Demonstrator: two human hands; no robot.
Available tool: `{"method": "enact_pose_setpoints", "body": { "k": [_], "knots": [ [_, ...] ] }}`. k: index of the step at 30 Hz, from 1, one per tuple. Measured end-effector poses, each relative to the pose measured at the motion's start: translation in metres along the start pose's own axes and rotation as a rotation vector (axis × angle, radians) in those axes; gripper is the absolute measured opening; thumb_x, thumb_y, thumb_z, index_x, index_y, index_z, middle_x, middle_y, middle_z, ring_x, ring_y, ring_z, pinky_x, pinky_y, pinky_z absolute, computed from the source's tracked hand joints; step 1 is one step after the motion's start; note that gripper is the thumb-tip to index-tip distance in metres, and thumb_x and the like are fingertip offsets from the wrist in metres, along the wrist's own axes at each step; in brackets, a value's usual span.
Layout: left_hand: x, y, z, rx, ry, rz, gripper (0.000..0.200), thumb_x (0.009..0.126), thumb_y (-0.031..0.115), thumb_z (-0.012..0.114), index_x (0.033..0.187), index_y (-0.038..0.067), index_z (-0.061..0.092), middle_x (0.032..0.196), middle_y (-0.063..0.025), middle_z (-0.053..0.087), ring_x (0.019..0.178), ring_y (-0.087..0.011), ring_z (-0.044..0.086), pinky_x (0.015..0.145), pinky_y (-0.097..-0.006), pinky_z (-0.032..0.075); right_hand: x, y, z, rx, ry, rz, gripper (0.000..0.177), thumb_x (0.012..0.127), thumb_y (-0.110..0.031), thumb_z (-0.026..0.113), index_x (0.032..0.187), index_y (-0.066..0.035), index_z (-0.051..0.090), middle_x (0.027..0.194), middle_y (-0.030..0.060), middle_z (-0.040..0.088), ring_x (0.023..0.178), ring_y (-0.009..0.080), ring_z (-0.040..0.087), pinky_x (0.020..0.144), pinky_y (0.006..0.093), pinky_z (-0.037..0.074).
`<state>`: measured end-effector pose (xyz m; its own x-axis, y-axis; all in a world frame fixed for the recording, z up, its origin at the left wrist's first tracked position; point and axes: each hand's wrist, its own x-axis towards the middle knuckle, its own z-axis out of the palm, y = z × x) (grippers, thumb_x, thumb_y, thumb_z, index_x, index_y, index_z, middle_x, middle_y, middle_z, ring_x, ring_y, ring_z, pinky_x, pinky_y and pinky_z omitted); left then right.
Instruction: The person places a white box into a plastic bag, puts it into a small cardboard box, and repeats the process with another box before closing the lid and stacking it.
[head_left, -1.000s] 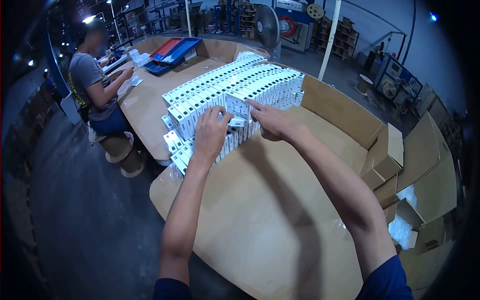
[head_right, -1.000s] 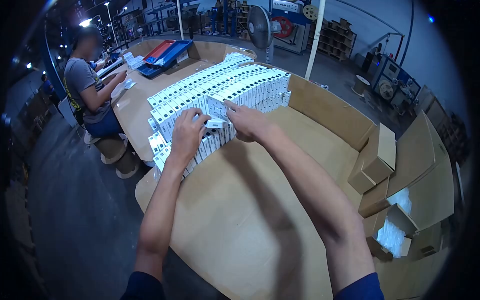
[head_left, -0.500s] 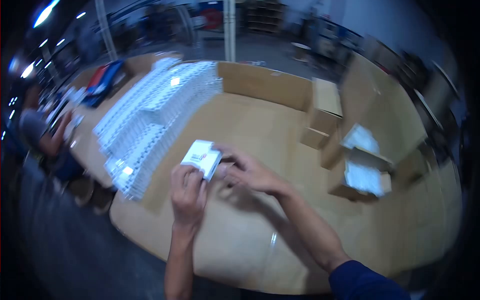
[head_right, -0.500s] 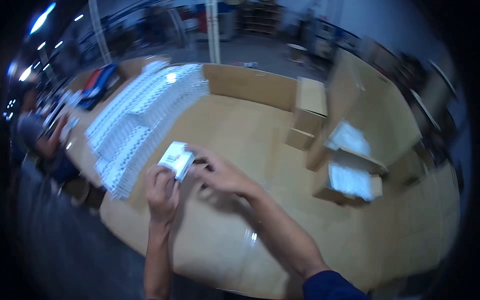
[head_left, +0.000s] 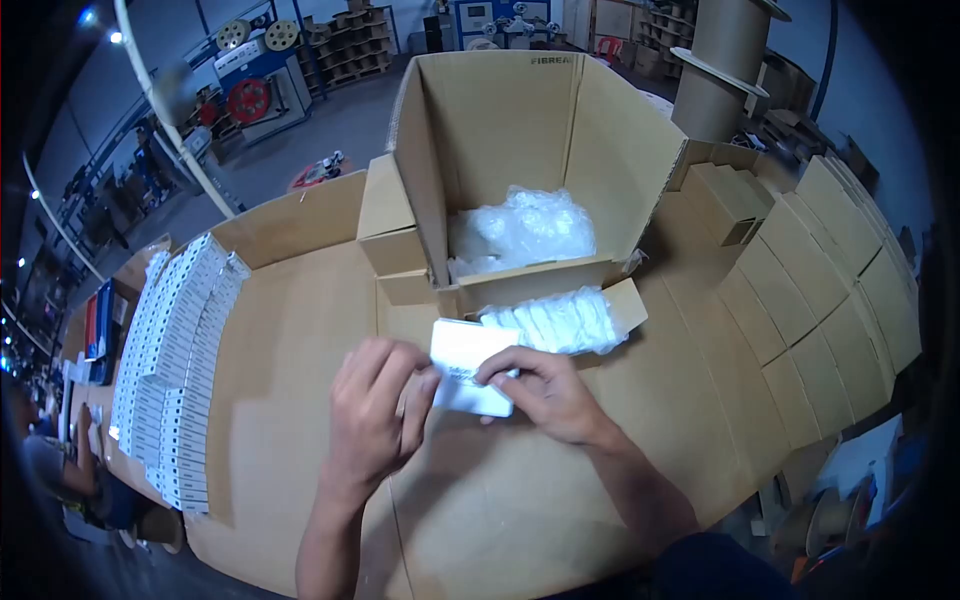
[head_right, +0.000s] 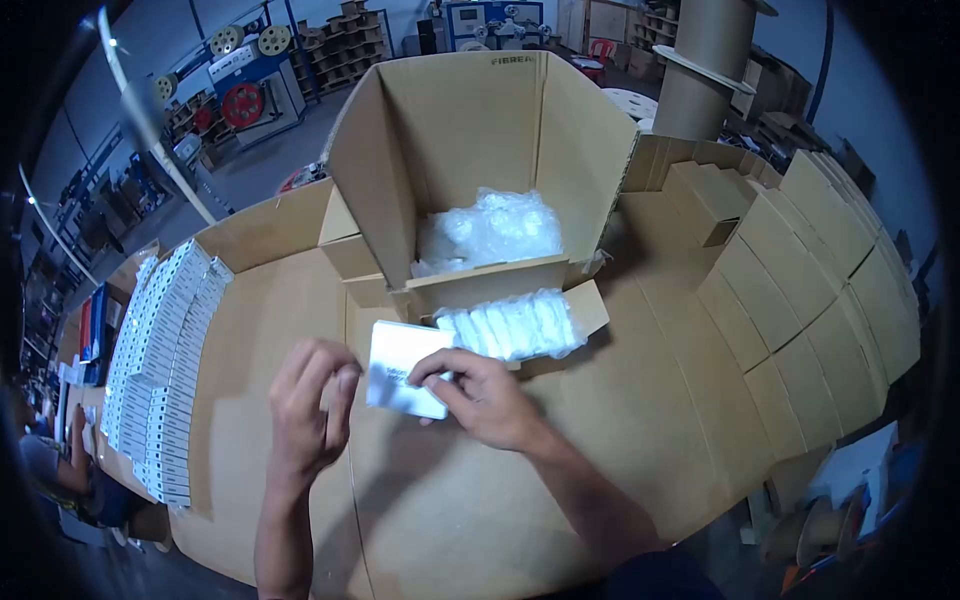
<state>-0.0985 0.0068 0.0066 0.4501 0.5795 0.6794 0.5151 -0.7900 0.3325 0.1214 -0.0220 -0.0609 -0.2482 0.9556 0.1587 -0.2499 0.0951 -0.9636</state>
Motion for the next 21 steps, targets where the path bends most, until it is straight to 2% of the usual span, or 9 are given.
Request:
{"method": "enact_pose_setpoints", "body": {
  "k": [2, 3, 4, 6, 9, 13, 15, 16, 21],
  "knots": [
    [0.055, 0.0, 0.029, -0.044, 0.03, -0.023, 0.008, 0.094, 0.006, 0.066, 0.093, 0.0, 0.062, 0.089, -0.0163, 0.062, 0.08, -0.0376, 0.06, 0.072, -0.0464, 0.048, -0.001, -0.024, -0.031, -0.072, 0.132, -0.098, 0.017, 0.103, 0.001, 0.054, 0.113, 0.004, 0.067, 0.109, 0.0068, 0.063, 0.095, 0.0122, 0.065, 0.079, 0.0274, 0.062],
    [0.085, -0.002, 0.043, 0.012, 0.038, -0.006, 0.012, 0.099, 0.006, 0.06, 0.093, -0.004, 0.06, 0.081, -0.0178, 0.058, 0.07, -0.0332, 0.059, 0.065, -0.0418, 0.046, 0.003, -0.039, -0.048, -0.1, 0.181, -0.109, 0.016, 0.102, 0.002, 0.054, 0.112, 0.004, 0.067, 0.107, 0.007, 0.064, 0.094, 0.0122, 0.065, 0.08, 0.027, 0.06],
    [0.112, -0.014, 0.061, -0.012, 0.032, -0.005, 0.015, 0.099, 0.009, 0.062, 0.091, -0.004, 0.059, 0.078, -0.0193, 0.056, 0.068, -0.0346, 0.057, 0.065, -0.0431, 0.045, 0.011, -0.047, -0.067, -0.266, 0.224, -0.222, 0.016, 0.101, 0.003, 0.055, 0.109, 0.004, 0.068, 0.106, 0.0076, 0.064, 0.093, 0.0128, 0.065, 0.08, 0.0276, 0.058],
    [0.158, -0.042, 0.094, 0.043, -0.202, -0.175, 0.018, 0.095, 0.013, 0.067, 0.099, -0.004, 0.07, 0.085, -0.0237, 0.069, 0.08, -0.0378, 0.07, 0.072, -0.0432, 0.053, 0.03, -0.064, -0.096, -0.514, 0.329, -0.365, 0.015, 0.098, 0.004, 0.057, 0.102, 0.003, 0.071, 0.098, 0.0086, 0.067, 0.088, 0.0135, 0.064, 0.079, 0.0291, 0.052],
    [0.207, -0.076, 0.15, 0.147, -0.619, -0.361, 0.027, 0.092, 0.019, 0.071, 0.11, -0.001, 0.075, 0.098, -0.0241, 0.075, 0.094, -0.0391, 0.073, 0.084, -0.0452, 0.057, 0.066, -0.082, -0.131, -0.807, 0.404, -0.453, 0.018, 0.095, 0.002, 0.055, 0.099, 0.0, 0.073, 0.091, 0.0136, 0.067, 0.082, 0.0203, 0.066, 0.076, 0.0312, 0.052],
    [0.225, -0.127, 0.231, 0.476, -1.048, -0.254, 0.032, 0.092, 0.028, 0.075, 0.114, 0.004, 0.076, 0.101, -0.0184, 0.076, 0.087, -0.0341, 0.075, 0.082, -0.0416, 0.061, 0.12, -0.089, -0.17, -1.018, 0.375, -0.433, 0.022, 0.093, 0.001, 0.054, 0.097, 0.0, 0.075, 0.09, 0.0187, 0.068, 0.084, 0.0304, 0.067, 0.08, 0.0385, 0.053],
    [0.227, -0.13, 0.244, 0.352, -1.071, -0.471, 0.035, 0.086, 0.028, 0.082, 0.11, 0.003, 0.078, 0.103, -0.0181, 0.077, 0.09, -0.0339, 0.075, 0.082, -0.0409, 0.061, 0.144, -0.082, -0.184, -1.041, 0.358, -0.467, 0.022, 0.092, 0.0, 0.054, 0.096, 0.0, 0.075, 0.092, 0.0204, 0.068, 0.087, 0.0343, 0.067, 0.082, 0.0427, 0.053],
    [0.23, -0.13, 0.247, 0.288, -1.075, -0.576, 0.036, 0.082, 0.028, 0.085, 0.108, 0.003, 0.078, 0.103, -0.0179, 0.077, 0.092, -0.0338, 0.075, 0.082, -0.0406, 0.061, 0.15, -0.084, -0.188, -1.146, 0.349, -0.419, 0.02, 0.092, 0.002, 0.057, 0.099, -0.002, 0.076, 0.096, 0.0165, 0.069, 0.089, 0.0287, 0.069, 0.083, 0.0387, 0.054],
    [0.222, -0.178, 0.275, 0.107, -1.005, -0.619, 0.025, 0.075, 0.012, 0.086, 0.099, 0.004, 0.081, 0.095, -0.0137, 0.078, 0.074, -0.0233, 0.075, 0.065, -0.036, 0.061, 0.171, -0.067, -0.2, -1.141, 0.32, -0.396, 0.019, 0.091, 0.0, 0.058, 0.098, -0.002, 0.076, 0.093, 0.0168, 0.069, 0.089, 0.0305, 0.068, 0.085, 0.0415, 0.053]
  ]
}}
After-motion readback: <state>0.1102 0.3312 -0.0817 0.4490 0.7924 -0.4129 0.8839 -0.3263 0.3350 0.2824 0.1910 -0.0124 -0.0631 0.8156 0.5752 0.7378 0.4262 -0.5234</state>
